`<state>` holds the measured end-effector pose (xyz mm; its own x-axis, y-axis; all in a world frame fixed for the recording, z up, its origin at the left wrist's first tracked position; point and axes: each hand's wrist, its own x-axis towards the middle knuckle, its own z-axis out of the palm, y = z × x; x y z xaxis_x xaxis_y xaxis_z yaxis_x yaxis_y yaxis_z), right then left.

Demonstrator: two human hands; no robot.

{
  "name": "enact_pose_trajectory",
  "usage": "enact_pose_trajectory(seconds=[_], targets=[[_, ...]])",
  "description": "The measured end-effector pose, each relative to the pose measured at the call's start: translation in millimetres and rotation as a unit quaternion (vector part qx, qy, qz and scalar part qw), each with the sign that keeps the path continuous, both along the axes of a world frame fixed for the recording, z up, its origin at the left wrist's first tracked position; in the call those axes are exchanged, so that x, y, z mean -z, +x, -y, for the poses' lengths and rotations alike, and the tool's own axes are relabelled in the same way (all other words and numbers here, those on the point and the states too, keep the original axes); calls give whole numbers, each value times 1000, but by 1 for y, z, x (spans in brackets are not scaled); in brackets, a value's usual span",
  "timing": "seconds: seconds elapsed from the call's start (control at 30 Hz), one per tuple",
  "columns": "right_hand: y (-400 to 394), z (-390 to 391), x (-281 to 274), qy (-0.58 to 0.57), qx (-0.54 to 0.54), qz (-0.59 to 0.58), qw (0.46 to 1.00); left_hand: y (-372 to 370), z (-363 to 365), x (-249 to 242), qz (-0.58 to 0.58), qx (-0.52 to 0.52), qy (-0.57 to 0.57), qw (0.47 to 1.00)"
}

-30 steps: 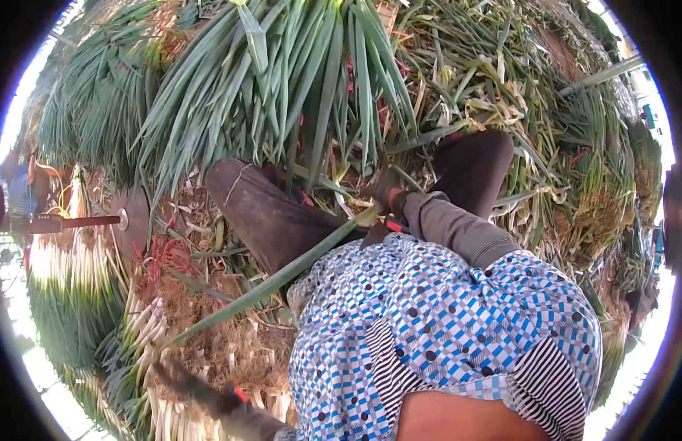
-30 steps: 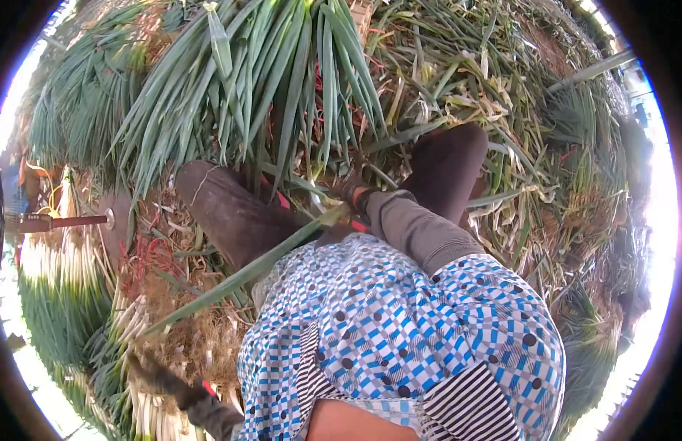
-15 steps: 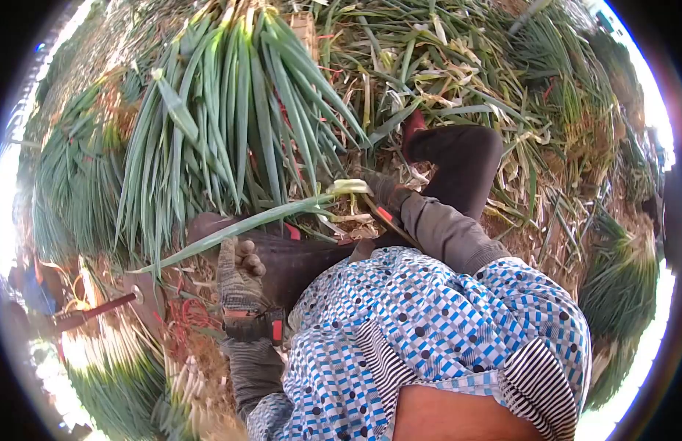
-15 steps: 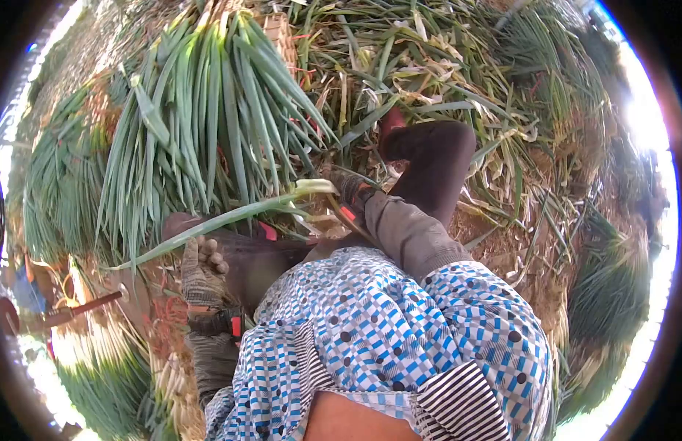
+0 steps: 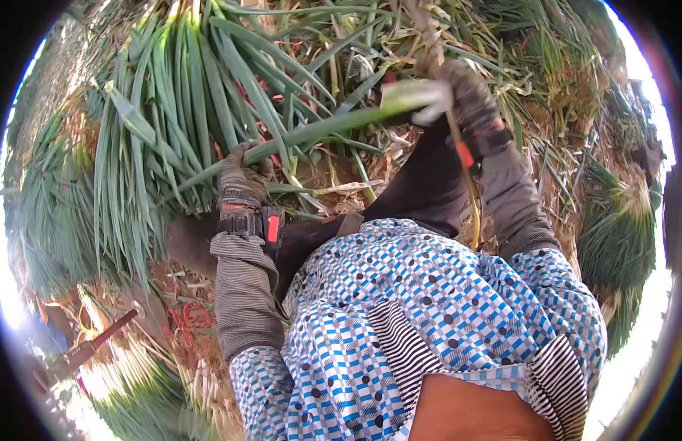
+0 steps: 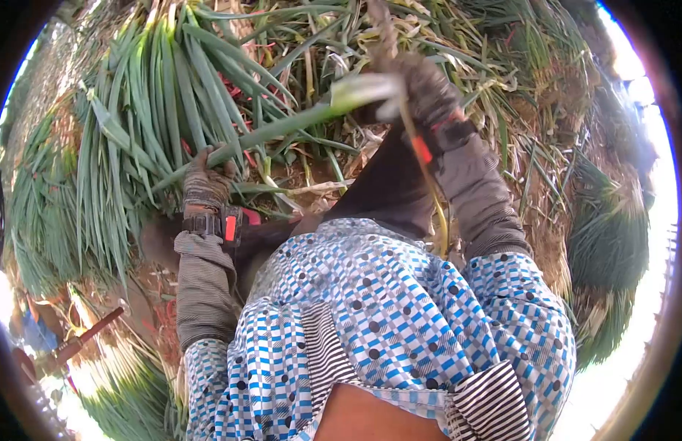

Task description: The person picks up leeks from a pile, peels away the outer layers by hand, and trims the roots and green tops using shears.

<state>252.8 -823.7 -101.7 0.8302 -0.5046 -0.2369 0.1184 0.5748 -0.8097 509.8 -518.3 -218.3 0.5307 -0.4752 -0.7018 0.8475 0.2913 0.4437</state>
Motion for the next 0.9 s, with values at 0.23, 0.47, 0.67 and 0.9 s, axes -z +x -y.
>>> enact_pose_trajectory(seconds=[0.23,0.47,0.67,0.9], targets=[[21,85,-74,-470,222,94,849,-75,64,76,458,523,227,683],[29,82,-105,-94,163,139,972,-60,51,142,475,737,385,289],[24,82,-141,-134,190,142,962,-40,60,92,527,698,388,291],[65,-37,-61,-771,94,-8,629,-64,151,-114,503,325,-207,774]])
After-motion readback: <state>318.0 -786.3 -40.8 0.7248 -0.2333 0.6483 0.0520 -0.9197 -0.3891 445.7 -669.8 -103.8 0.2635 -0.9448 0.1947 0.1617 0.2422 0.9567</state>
